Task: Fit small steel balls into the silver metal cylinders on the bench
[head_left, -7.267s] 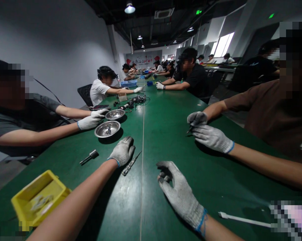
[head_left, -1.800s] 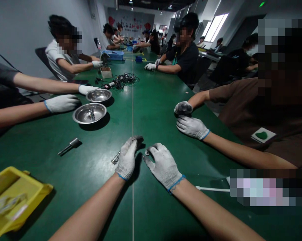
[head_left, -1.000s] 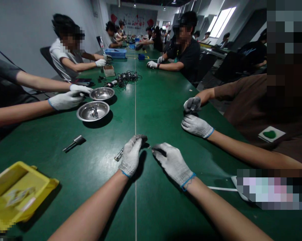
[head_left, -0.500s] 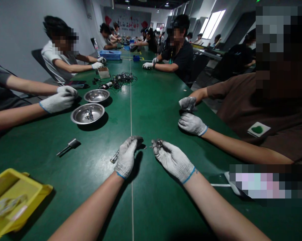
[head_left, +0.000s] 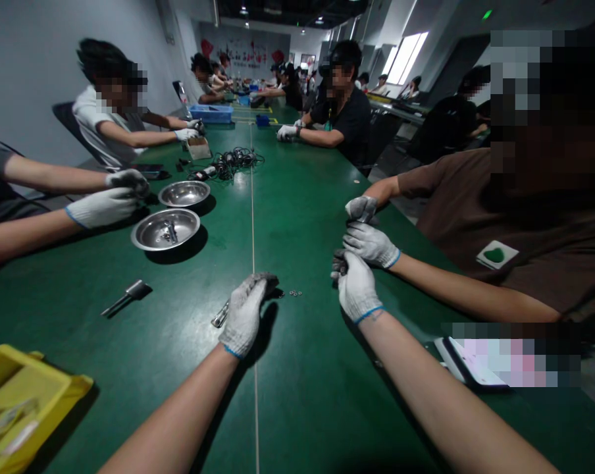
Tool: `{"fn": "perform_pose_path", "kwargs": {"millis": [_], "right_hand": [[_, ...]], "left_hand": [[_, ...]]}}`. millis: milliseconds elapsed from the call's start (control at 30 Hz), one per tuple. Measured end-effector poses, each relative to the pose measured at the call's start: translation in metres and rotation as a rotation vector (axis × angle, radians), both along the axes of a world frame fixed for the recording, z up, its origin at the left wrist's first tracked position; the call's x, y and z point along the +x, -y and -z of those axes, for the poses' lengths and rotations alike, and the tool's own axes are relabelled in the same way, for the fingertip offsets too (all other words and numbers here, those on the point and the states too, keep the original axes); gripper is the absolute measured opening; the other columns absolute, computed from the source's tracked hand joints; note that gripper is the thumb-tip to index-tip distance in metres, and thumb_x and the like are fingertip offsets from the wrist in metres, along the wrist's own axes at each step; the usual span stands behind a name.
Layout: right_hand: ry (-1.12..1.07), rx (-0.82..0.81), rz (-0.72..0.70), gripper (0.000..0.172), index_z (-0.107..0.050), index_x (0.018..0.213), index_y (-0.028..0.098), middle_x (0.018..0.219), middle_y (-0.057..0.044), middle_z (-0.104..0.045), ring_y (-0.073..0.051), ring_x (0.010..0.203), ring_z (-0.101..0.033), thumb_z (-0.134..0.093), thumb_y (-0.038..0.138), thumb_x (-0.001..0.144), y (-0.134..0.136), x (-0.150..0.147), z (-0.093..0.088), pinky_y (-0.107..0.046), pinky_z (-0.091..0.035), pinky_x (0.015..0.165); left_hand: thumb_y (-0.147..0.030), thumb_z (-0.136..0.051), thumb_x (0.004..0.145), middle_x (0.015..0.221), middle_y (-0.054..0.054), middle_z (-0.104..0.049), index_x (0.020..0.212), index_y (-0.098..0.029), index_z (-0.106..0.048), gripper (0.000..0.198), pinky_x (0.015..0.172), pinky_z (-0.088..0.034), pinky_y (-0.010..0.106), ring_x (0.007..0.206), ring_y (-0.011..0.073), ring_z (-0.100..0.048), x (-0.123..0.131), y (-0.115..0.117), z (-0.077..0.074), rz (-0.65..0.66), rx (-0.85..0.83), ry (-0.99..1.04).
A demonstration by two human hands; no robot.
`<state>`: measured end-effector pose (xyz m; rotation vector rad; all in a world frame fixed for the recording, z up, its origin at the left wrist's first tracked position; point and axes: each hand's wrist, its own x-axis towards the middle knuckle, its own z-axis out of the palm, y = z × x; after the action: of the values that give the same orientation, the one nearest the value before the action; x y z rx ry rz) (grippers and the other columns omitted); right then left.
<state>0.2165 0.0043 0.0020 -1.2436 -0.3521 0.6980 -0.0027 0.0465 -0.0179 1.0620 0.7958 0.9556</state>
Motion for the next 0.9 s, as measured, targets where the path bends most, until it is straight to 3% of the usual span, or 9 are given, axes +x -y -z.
{"fn": "perform_pose_path", "kwargs": {"millis": [133, 267, 400, 533, 667, 800, 900], "right_hand": [[0.573, -0.294, -0.022, 0.006, -0.063, 0.086, 0.02, 0.123, -0.015, -0.061, -0.035, 0.131, -0.044, -0.063, 0.024, 0.082, -0.018, 0.008, -0.004, -0.045, -0.04, 0.109], [0.982, -0.447, -0.125, 0.03, -0.067, 0.112, 0.015, 0.143, -0.023, -0.055, -0.041, 0.141, -0.037, -0.062, 0.023, 0.084, -0.029, 0.005, 0.005, -0.056, -0.028, 0.118], [1.184, -0.512, -0.193, 0.048, -0.059, 0.132, 0.008, 0.15, -0.025, -0.053, -0.04, 0.146, -0.038, -0.057, 0.029, 0.089, -0.034, 0.008, 0.025, -0.06, -0.022, 0.123], [1.247, -0.525, -0.194, 0.054, -0.056, 0.139, 0.01, 0.155, -0.023, -0.05, -0.04, 0.151, -0.034, -0.059, 0.034, 0.09, -0.035, 0.014, 0.032, -0.061, -0.021, 0.124], [1.179, -0.375, -0.153, 0.053, -0.06, 0.136, 0.017, 0.157, -0.017, -0.05, -0.037, 0.154, -0.029, -0.066, 0.032, 0.086, -0.023, -0.001, 0.02, -0.06, -0.018, 0.128], [0.929, -0.301, -0.171, 0.04, -0.067, 0.124, 0.024, 0.15, -0.012, -0.056, -0.033, 0.149, -0.038, -0.068, 0.034, 0.086, 0.01, -0.046, 0.001, -0.054, -0.023, 0.128], [0.714, -0.232, -0.223, 0.026, -0.071, 0.114, 0.028, 0.13, -0.01, -0.068, -0.03, 0.13, -0.057, -0.061, 0.036, 0.091, 0.047, -0.085, -0.008, -0.051, -0.035, 0.123]], "left_hand": [[-0.049, -0.073, 0.085, 0.102, 0.011, -0.078, 0.096, -0.02, -0.076, 0.031, 0.085, -0.058, 0.039, 0.093, 0.0281, -0.076, 0.0, -0.001, 0.001, 0.005, 0.024, 0.016], [-0.05, -0.073, 0.084, 0.1, 0.011, -0.078, 0.098, -0.019, -0.076, 0.034, 0.084, -0.057, 0.039, 0.088, 0.0273, -0.077, -0.001, -0.001, 0.002, 0.019, 0.02, -0.008], [-0.05, -0.073, 0.085, 0.1, 0.012, -0.078, 0.098, -0.019, -0.075, 0.034, 0.083, -0.057, 0.037, 0.092, 0.0283, -0.077, -0.001, 0.0, 0.001, 0.027, 0.022, -0.028], [-0.05, -0.071, 0.086, 0.102, 0.013, -0.078, 0.098, -0.019, -0.075, 0.033, 0.084, -0.057, 0.038, 0.095, 0.0284, -0.077, -0.001, -0.001, 0.001, 0.035, 0.033, -0.04], [-0.051, -0.071, 0.085, 0.102, 0.012, -0.078, 0.098, -0.019, -0.075, 0.035, 0.085, -0.058, 0.04, 0.087, 0.0263, -0.077, 0.001, -0.001, 0.002, 0.021, 0.05, -0.038], [-0.05, -0.07, 0.087, 0.106, 0.012, -0.078, 0.1, -0.019, -0.075, 0.034, 0.086, -0.059, 0.04, 0.084, 0.0252, -0.077, 0.002, 0.003, -0.004, -0.023, 0.087, -0.038], [-0.046, -0.069, 0.088, 0.109, 0.011, -0.078, 0.101, -0.021, -0.077, 0.03, 0.09, -0.059, 0.041, 0.094, 0.0267, -0.076, -0.003, 0.005, -0.02, -0.093, 0.183, -0.084]]}}
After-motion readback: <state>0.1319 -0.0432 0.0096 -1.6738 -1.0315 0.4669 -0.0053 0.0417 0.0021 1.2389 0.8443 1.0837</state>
